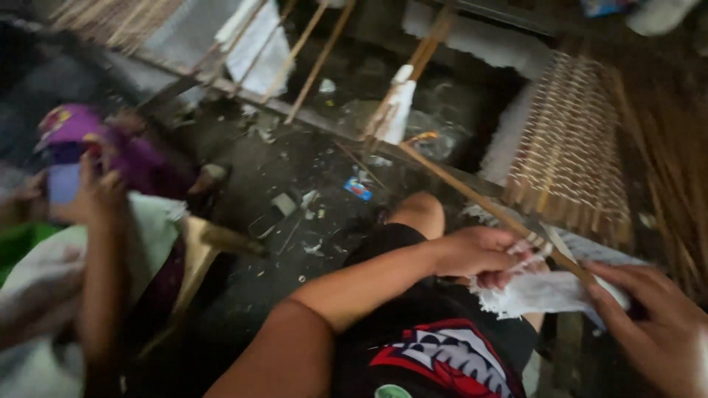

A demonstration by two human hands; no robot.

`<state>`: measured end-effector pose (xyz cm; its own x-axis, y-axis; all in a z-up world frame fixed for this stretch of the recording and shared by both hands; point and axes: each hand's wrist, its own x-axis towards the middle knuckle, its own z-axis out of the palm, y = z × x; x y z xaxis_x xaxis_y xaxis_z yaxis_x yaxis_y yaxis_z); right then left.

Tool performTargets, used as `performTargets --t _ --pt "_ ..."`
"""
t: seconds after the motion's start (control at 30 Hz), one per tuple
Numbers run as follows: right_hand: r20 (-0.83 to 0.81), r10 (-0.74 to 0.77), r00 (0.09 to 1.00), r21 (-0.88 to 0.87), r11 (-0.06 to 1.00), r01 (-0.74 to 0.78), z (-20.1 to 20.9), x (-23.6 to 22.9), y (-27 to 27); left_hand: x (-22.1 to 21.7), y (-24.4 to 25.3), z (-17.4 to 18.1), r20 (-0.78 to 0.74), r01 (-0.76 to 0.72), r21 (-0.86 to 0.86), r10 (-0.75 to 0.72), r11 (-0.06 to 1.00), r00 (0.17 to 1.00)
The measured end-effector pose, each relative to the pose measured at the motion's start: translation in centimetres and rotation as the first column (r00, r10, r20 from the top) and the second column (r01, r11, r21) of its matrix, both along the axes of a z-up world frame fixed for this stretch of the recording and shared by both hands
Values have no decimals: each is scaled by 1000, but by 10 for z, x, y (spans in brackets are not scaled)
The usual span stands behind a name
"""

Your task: Wrapping and tying white string onto wooden sticks to create a woven product.

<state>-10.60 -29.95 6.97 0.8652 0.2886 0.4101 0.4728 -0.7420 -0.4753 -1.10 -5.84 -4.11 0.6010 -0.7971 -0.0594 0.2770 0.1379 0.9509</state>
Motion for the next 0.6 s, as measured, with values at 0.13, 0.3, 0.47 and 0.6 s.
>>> performTargets --t 0.13,0.3,0.47,0.6 --pt "-74 -144 987 -187 974 128 -12 5 -14 -6 10 13 -15 33 -79 -34 996 999" --pt "-56 -179 982 -141 975 170 -13 0 -13 -8 7 6 -20 82 -148 -86 986 996" --pt "-2 -94 996 -29 995 94 -6 -7 -6 -7 8 -1 25 135 -42 -134 990 991" --pt "-13 -201 980 -63 978 200 9 -19 2 -16 18 15 145 170 141 -190 975 971"
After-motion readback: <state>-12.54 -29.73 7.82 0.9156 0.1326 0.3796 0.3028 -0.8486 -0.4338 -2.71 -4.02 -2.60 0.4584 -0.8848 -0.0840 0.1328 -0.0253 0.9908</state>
